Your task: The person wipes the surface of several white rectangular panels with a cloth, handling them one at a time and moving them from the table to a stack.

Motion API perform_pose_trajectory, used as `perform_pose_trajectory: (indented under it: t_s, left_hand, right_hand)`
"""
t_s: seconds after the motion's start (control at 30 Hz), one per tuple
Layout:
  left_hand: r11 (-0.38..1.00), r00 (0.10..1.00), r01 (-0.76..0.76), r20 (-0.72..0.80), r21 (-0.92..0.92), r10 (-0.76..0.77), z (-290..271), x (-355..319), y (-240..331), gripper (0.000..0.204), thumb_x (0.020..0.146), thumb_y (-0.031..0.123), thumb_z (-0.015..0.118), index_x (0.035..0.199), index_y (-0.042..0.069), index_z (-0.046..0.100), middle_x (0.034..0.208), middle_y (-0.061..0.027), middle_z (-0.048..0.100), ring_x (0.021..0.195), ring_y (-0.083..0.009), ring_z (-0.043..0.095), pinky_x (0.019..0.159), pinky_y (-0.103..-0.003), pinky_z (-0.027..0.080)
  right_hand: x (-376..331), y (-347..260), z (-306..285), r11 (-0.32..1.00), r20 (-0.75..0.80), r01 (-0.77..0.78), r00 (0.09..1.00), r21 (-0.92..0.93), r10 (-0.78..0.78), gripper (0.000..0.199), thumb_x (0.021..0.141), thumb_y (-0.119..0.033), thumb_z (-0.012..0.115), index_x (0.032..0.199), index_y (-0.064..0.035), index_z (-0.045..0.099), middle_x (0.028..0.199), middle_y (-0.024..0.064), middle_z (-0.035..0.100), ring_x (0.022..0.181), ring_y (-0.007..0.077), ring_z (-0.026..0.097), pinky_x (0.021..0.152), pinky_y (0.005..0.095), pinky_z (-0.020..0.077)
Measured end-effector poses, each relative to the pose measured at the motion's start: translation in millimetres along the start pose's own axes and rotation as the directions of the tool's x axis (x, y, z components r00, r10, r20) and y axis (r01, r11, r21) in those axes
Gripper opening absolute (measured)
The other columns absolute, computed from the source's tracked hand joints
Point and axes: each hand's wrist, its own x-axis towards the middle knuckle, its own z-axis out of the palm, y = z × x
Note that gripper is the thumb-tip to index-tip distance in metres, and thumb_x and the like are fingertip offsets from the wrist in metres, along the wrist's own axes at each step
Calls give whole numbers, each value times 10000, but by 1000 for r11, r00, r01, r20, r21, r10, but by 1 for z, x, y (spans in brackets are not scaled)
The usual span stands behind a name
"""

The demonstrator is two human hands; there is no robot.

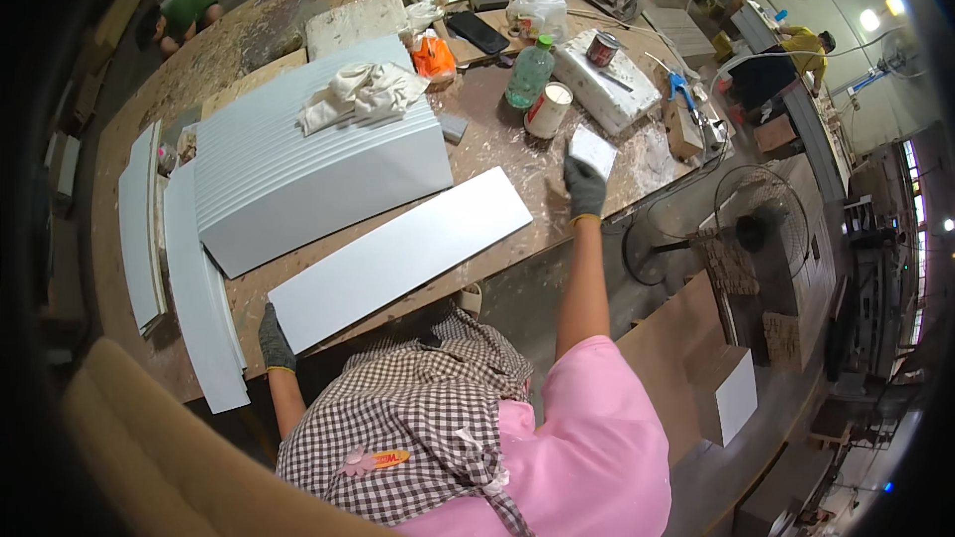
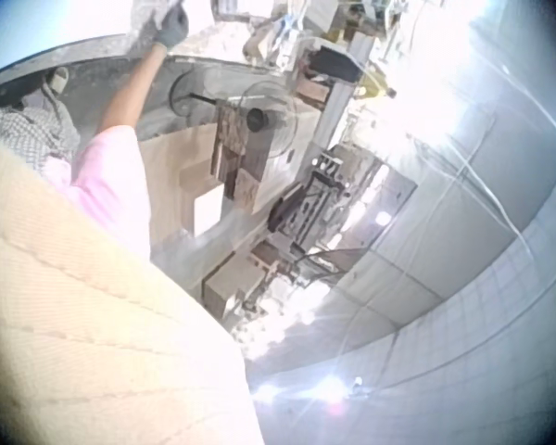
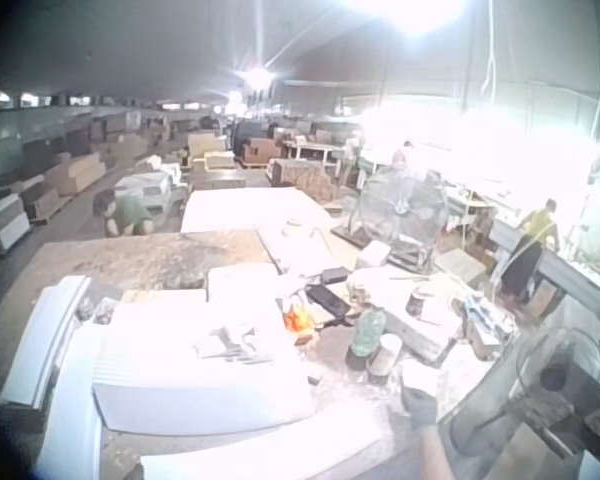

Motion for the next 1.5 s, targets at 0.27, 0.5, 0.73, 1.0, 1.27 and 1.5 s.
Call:
perform_pose_trajectory:
  t_s: [0.27, 0.5, 0.73, 1.0, 1.27, 1.5]
  left_hand:
    - [994, 993, -102, -60, 37, 104, -37, 58, -45, 455, 963, 360, 498, 1197, -15, 608, 1119, -89, 642, 983, -181, 615, 885, -310, 491]
    - [615, 935, -307, 109, 726, 338, -22, -7, 1, 453, 986, 310, 444, 1217, -53, 584, 1175, -158, 637, 1059, -224, 607, 937, -347, 468]
    - [891, 985, -172, 48, 419, 167, -60, 47, -36, 692, 1011, 529, 182, 1281, 11, 553, 1216, -137, 629, 1100, -270, 594, 1009, -365, 405]
    - [477, 902, -357, 164, 803, 400, -68, 50, -43, 581, 1004, 465, 297, 1307, 28, 531, 1246, -129, 610, 1144, -251, 568, 1005, -351, 414]
    - [121, 860, -459, 406, 880, 309, -45, 29, -14, 470, 969, 334, 459, 1244, -29, 574, 1284, -154, 582, 1171, -264, 545, 1031, -330, 393]
    - [869, 976, -171, -43, 464, 215, -27, 15, -13, 491, 943, 354, 532, 1200, -60, 594, 1187, -153, 625, 1079, -232, 581, 975, -336, 427]
  right_hand:
    - [280, -11, -137, 643, -24, 234, 930, -729, -366, 430, 851, -490, 561, 946, -106, 731, 789, 89, 707, 712, 222, 643, 696, 362, 486]
    - [206, -105, 24, 739, -48, 492, 817, -459, -574, 437, 881, -274, 634, 1197, 27, 619, 1223, 189, 625, 1122, 260, 608, 964, 343, 455]
    - [15, -161, 303, 255, 618, 966, 223, -36, -754, 378, 892, -318, 628, 1226, -143, 625, 1235, 208, 595, 1172, 356, 553, 1010, 406, 416]
    - [-84, -198, 344, 344, 878, 937, 212, -58, -428, 271, 821, -345, 662, 980, -133, 718, 893, 168, 669, 875, 340, 648, 830, 406, 496]
    - [-355, -66, 285, 69, 830, 855, -476, 514, -289, 515, 845, -407, 553, 1310, -185, 532, 1427, 90, 447, 1359, 277, 362, 1110, 567, 217]
    - [-115, -7, 115, 325, 676, 737, 675, -593, -297, 453, 909, -323, 542, 1316, -125, 542, 1448, 134, 427, 1382, 286, 331, 1128, 503, 207]
